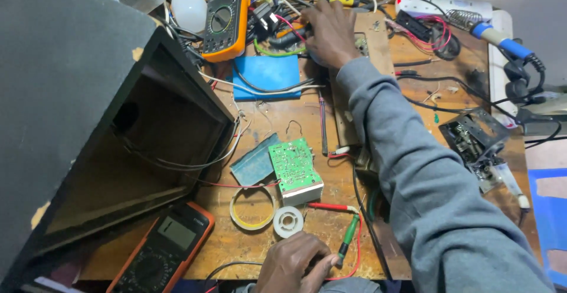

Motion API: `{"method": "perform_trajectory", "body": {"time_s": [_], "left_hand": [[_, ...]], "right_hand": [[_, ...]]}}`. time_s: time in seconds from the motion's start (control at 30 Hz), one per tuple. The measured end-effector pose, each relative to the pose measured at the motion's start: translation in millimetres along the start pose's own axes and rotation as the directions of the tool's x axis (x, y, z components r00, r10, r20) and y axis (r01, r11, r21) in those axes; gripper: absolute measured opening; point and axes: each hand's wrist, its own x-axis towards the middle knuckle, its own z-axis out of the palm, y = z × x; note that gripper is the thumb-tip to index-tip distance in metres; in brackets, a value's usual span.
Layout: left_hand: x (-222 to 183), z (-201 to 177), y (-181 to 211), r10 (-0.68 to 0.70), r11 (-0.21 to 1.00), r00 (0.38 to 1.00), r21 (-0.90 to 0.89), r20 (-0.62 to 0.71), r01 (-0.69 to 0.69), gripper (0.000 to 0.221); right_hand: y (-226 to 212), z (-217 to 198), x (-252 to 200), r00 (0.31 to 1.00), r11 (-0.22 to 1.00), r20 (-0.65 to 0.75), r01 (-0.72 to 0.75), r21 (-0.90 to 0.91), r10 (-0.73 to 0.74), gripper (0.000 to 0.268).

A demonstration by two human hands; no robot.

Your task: Repairing electronics by stripping insulation from wires, twisting them together, and soldering the connections on a workbench.

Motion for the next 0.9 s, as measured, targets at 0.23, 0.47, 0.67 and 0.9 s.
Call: {"method": "perform_trajectory", "body": {"time_s": [0.23,0.47,0.67,0.9], "left_hand": [[2,3,-13,-0.118,0.992,0.985,-0.028,0.13,0.123,0.029],[4,3,-15,-0.042,0.999,0.993,-0.015,0.112,0.044,0.027],[8,-11,3,-0.085,0.992,0.987,-0.078,0.136,0.097,0.02],[2,-7,-4,0.028,0.996,0.996,-0.092,0.09,-0.02,0.027]], "right_hand": [[-20,-23,0,0.994,0.94,-0.092,-0.032,0.338,0.067,0.013],[1,-30,-4,0.995,0.945,0.006,0.096,0.311,-0.103,0.029],[-15,-42,-28,0.977,0.938,-0.004,0.204,0.281,-0.212,0.014],[-73,-60,-70,0.938,0.812,0.028,0.284,0.51,-0.346,0.011]]}}
